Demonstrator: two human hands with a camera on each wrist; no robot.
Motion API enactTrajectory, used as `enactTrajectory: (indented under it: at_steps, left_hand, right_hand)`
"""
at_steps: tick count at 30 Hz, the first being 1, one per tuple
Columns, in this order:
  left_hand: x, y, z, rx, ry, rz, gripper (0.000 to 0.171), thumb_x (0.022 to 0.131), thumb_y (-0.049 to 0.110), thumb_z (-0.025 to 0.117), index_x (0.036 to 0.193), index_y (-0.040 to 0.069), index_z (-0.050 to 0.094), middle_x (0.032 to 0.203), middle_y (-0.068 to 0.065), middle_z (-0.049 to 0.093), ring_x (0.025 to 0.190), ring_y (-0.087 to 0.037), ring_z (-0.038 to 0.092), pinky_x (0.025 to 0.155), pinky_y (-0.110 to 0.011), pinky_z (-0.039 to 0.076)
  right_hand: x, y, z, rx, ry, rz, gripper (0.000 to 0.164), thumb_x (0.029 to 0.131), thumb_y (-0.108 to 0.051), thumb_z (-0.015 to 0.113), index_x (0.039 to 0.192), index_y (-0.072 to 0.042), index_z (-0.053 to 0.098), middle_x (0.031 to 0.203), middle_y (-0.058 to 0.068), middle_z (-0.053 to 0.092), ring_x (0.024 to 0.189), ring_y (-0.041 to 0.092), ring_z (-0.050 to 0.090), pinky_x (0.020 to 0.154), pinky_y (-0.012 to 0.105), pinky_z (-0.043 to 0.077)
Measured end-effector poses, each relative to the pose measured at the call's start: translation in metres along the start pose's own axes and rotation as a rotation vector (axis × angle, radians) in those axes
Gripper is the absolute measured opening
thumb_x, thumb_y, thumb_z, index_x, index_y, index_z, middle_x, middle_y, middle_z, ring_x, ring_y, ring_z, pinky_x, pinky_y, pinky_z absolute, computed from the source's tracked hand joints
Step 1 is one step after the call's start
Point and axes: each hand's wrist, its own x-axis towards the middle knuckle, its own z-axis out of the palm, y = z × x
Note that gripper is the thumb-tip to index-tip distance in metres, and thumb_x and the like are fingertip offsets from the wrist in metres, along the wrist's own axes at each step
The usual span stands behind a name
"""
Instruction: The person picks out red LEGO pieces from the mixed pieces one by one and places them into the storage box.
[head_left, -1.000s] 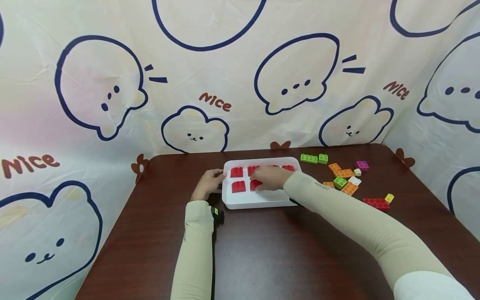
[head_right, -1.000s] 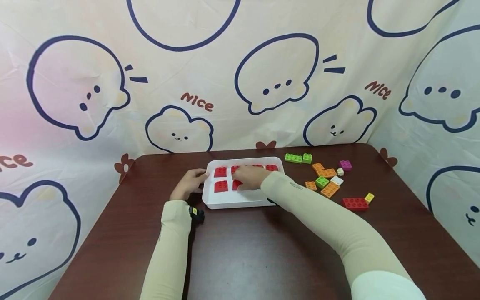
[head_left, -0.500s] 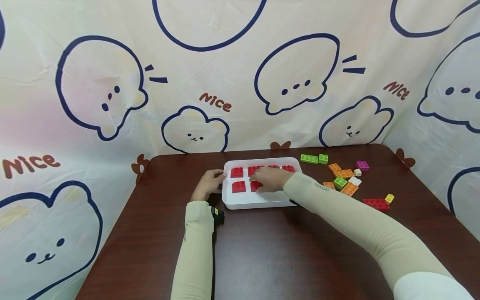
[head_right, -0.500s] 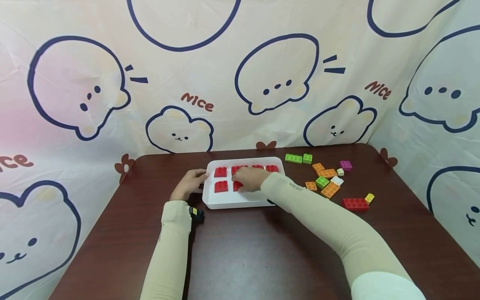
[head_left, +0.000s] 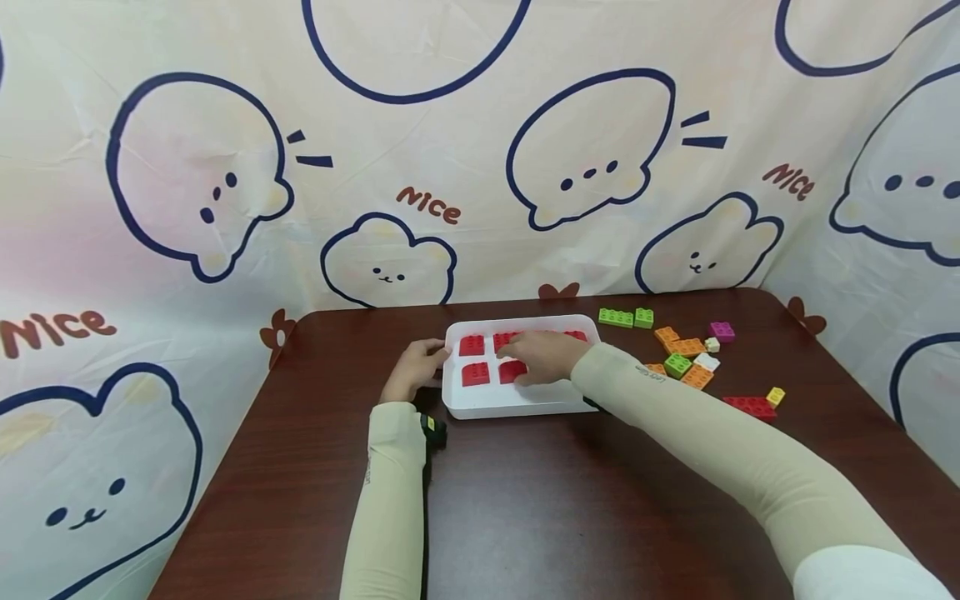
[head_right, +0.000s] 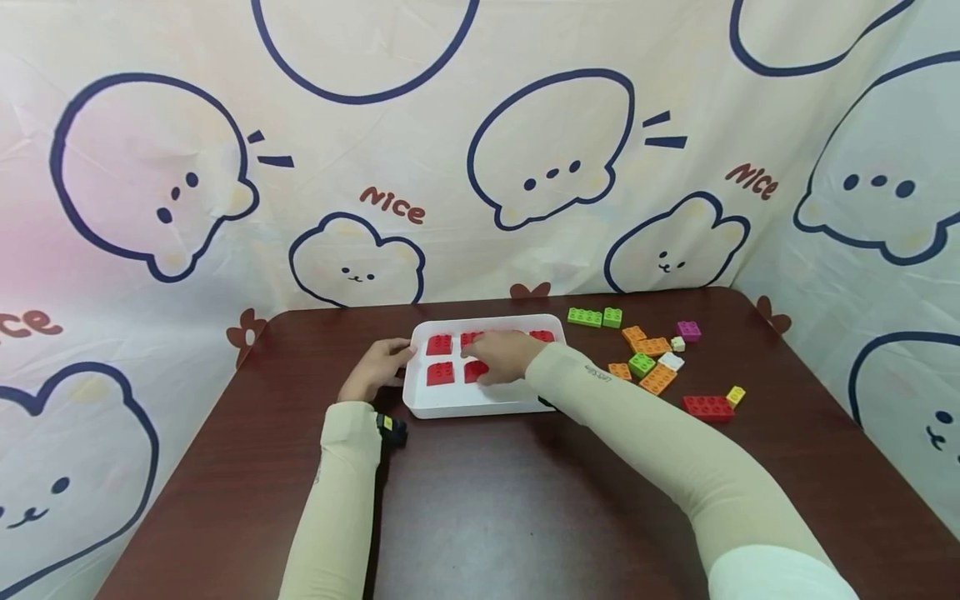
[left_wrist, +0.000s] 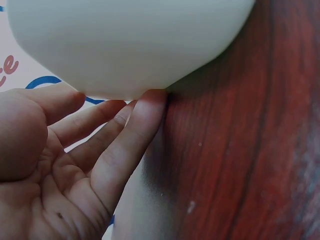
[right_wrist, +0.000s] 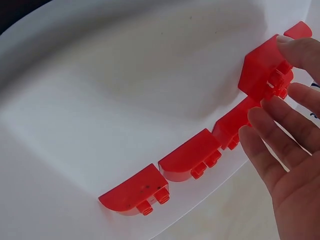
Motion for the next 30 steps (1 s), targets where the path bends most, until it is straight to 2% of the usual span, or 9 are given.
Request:
enactTrajectory:
  at_steps: [4, 10, 23, 30]
  left_hand:
    - [0.0, -0.001, 0.0, 0.002, -0.004, -0.009, 0.049, 0.107, 0.024, 0.054, 0.149, -0.001, 0.045, 0.136, -0.022, 0.056, 0.116, -0.034, 0.061, 0.091, -0.048, 0.058]
    - [0.0, 0.0, -0.001, 0.012, 0.003, -0.002, 0.049, 0.107, 0.024, 0.054, 0.148, 0.0, 0.046, 0.136, -0.022, 0.057, 0.115, -0.035, 0.062, 0.089, -0.047, 0.058]
    - [0.001, 0.0, -0.001, 0.013, -0.002, -0.001, 0.048, 0.107, 0.024, 0.054, 0.148, 0.0, 0.047, 0.136, -0.022, 0.057, 0.115, -0.035, 0.062, 0.088, -0.047, 0.059]
    - [0.001, -0.001, -0.001, 0.012, -0.009, -0.005, 0.05, 0.107, 0.025, 0.054, 0.149, 0.0, 0.045, 0.139, -0.021, 0.055, 0.118, -0.036, 0.06, 0.09, -0.047, 0.058]
  right_hand:
    - [-0.002, 0.003, 0.001, -0.009, 0.01, -0.007, 0.069, 0.081, -0.043, 0.085, 0.143, -0.028, 0.06, 0.138, -0.005, 0.061, 0.125, 0.017, 0.057, 0.102, 0.034, 0.051]
    - [-0.007, 0.003, -0.005, -0.016, 0.033, 0.031, 0.07, 0.081, -0.047, 0.084, 0.144, -0.029, 0.059, 0.139, -0.002, 0.061, 0.126, 0.019, 0.056, 0.103, 0.04, 0.051]
    - [-0.027, 0.014, -0.012, -0.01, 0.1, 0.047, 0.07, 0.082, -0.051, 0.079, 0.143, -0.023, 0.059, 0.142, 0.004, 0.058, 0.13, 0.025, 0.054, 0.106, 0.048, 0.048]
    - [-0.041, 0.024, -0.013, 0.013, 0.117, 0.087, 0.065, 0.087, -0.046, 0.076, 0.143, -0.017, 0.059, 0.142, 0.011, 0.058, 0.131, 0.03, 0.053, 0.108, 0.053, 0.045]
